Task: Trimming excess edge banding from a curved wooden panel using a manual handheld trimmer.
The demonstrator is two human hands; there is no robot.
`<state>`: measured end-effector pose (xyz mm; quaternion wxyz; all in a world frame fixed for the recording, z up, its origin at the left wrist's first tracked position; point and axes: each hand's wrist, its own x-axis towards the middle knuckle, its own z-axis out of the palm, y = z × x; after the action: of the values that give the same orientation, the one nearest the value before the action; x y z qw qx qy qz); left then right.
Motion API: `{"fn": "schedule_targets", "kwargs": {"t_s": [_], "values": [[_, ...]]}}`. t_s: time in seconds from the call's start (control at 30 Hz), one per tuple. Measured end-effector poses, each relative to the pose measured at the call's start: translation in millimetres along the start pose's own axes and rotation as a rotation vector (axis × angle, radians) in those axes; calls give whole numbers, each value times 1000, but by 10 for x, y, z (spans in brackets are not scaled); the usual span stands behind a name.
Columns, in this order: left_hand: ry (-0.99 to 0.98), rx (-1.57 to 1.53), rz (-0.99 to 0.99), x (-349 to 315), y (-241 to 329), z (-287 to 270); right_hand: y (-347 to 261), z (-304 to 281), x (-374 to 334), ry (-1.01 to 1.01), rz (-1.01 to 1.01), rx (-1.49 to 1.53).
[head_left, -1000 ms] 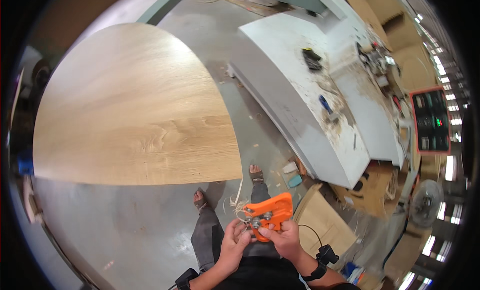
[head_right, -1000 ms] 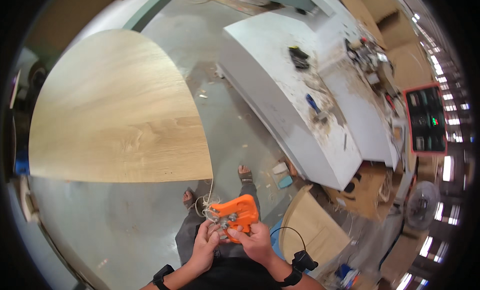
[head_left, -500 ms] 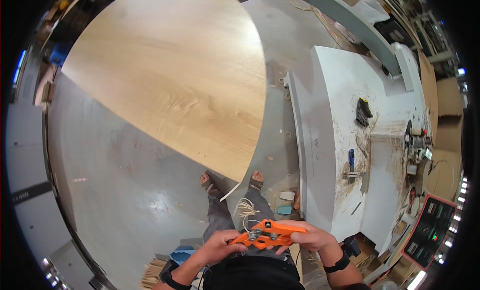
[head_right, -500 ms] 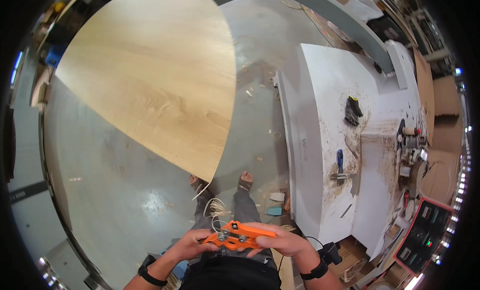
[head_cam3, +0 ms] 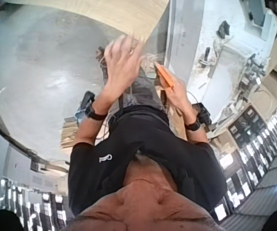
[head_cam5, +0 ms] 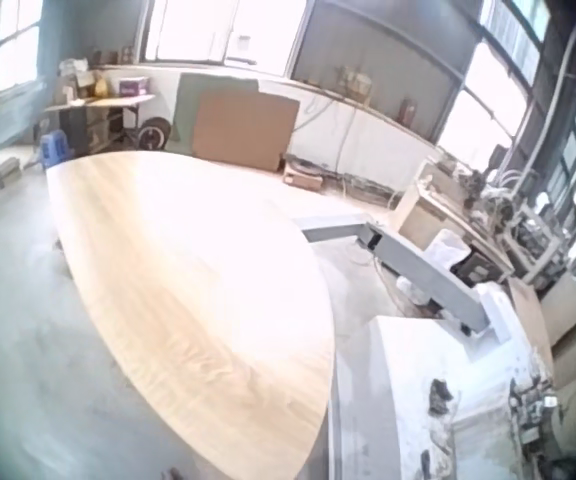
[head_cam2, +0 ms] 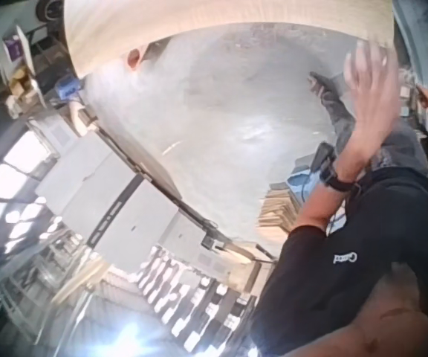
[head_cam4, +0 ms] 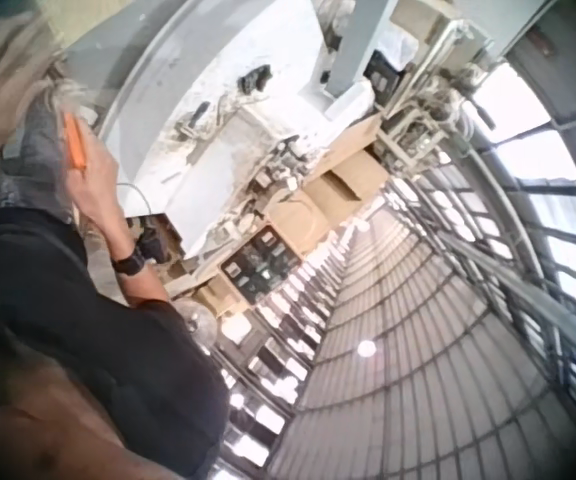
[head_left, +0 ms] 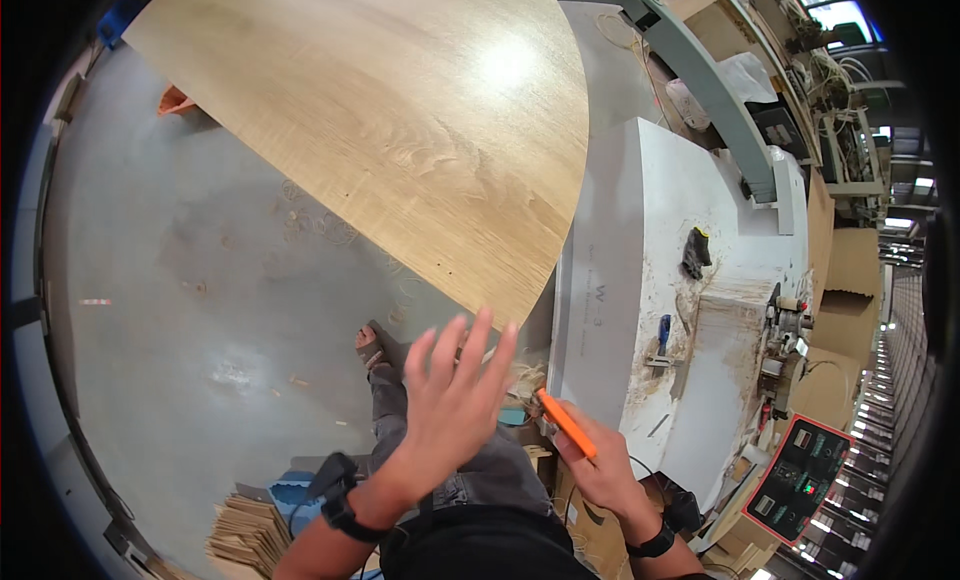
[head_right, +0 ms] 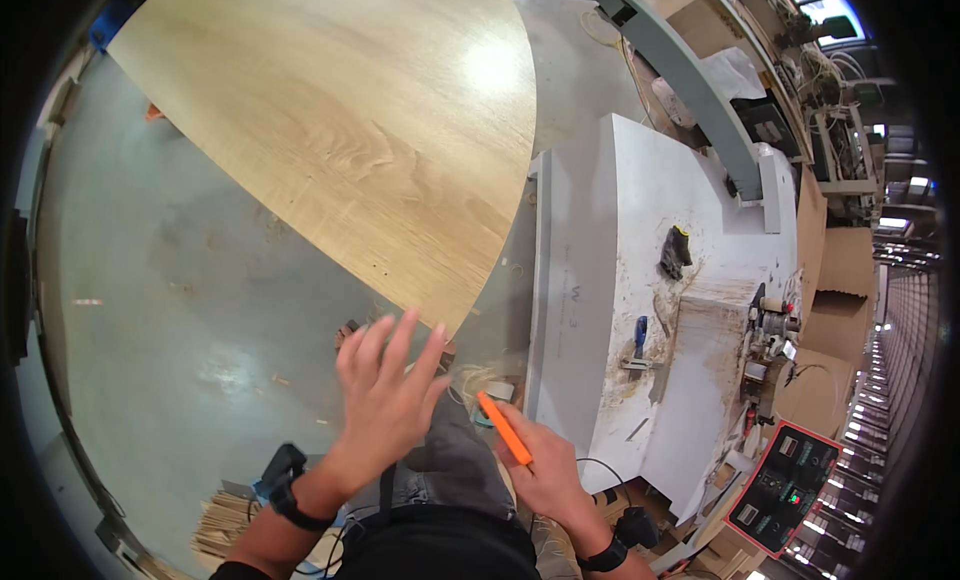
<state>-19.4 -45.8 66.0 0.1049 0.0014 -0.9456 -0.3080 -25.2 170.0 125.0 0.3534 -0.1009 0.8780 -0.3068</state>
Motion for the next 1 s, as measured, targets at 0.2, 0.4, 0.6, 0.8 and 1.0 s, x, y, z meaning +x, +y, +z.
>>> {"fn": "schedule_targets", "kwargs": {"t_s": [0.2, 0.4, 0.6, 0.8, 1.0], "values": [[-155, 93, 166, -78, -74, 289, -66, -23, -38, 211, 163, 414], [-56, -285, 12, -176, 115, 88, -46, -63, 4, 182, 110, 549], [-34, -530, -91, -186, 229, 171, -52, -165, 57, 18, 136, 853], [48, -340, 62, -271, 146, 275, -183, -126, 153, 54, 226, 952], [-89, -314, 93, -441, 68, 206, -189, -255, 339, 54, 296, 984]]}}
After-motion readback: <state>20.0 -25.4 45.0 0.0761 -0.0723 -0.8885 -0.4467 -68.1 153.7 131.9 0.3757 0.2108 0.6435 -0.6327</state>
